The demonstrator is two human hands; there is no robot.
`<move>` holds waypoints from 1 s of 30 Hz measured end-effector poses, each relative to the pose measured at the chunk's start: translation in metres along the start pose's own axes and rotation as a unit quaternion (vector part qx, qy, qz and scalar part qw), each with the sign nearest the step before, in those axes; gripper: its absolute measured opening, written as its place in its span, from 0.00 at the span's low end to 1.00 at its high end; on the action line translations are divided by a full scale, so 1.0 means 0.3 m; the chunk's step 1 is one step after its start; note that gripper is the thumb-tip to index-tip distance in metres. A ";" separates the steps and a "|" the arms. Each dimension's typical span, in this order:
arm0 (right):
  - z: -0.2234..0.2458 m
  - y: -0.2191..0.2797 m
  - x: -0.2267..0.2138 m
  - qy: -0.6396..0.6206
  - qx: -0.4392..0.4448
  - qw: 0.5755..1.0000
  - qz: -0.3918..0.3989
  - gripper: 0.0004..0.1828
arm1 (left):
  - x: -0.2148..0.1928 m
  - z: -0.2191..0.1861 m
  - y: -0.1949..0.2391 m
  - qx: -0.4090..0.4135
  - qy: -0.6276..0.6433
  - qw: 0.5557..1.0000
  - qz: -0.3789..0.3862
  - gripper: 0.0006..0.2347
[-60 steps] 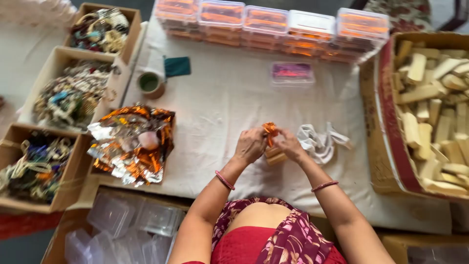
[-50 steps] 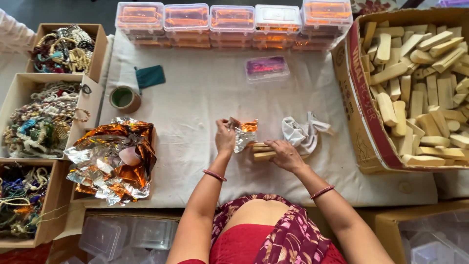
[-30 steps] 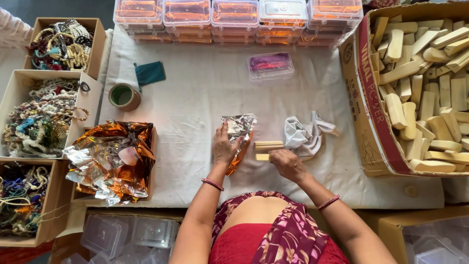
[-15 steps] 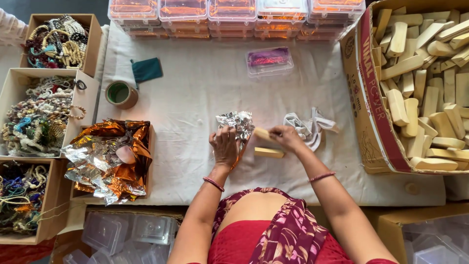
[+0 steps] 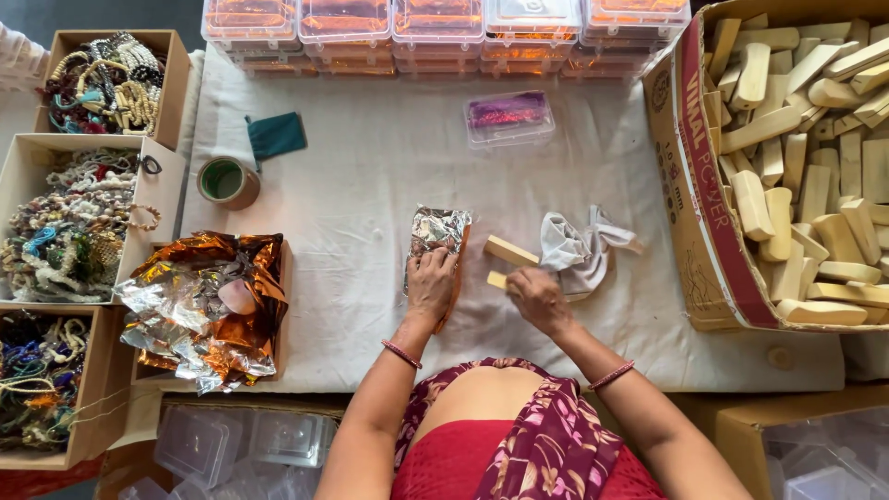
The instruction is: The person sits at a table and wipes several small wooden blocks with a white cloth. They handle the blocks one by one, turning them over to clean different sides, and place them back on the table.
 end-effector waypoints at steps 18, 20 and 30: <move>0.137 0.042 -0.045 0.039 -0.120 0.992 -0.024 0.19 | -0.075 -0.036 -0.062 -0.060 0.034 0.984 0.167 0.32; 0.133 0.036 -0.058 0.034 -0.100 0.993 -0.049 0.21 | -0.045 -0.025 -0.049 -0.056 0.022 0.984 0.171 0.34; 0.062 -0.070 -0.051 0.141 -0.089 0.969 -0.185 0.13 | -0.162 -0.092 -0.070 -0.078 0.044 0.972 0.219 0.45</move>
Point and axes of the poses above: each hand's wrist, its own y-axis away from the middle knuckle, its own x-axis out of the palm, z = x × y, the point moved 3 cm from there along -y, towards the middle knuckle, and after that the axes turned 6 degrees about x, right-handed, at the moved point
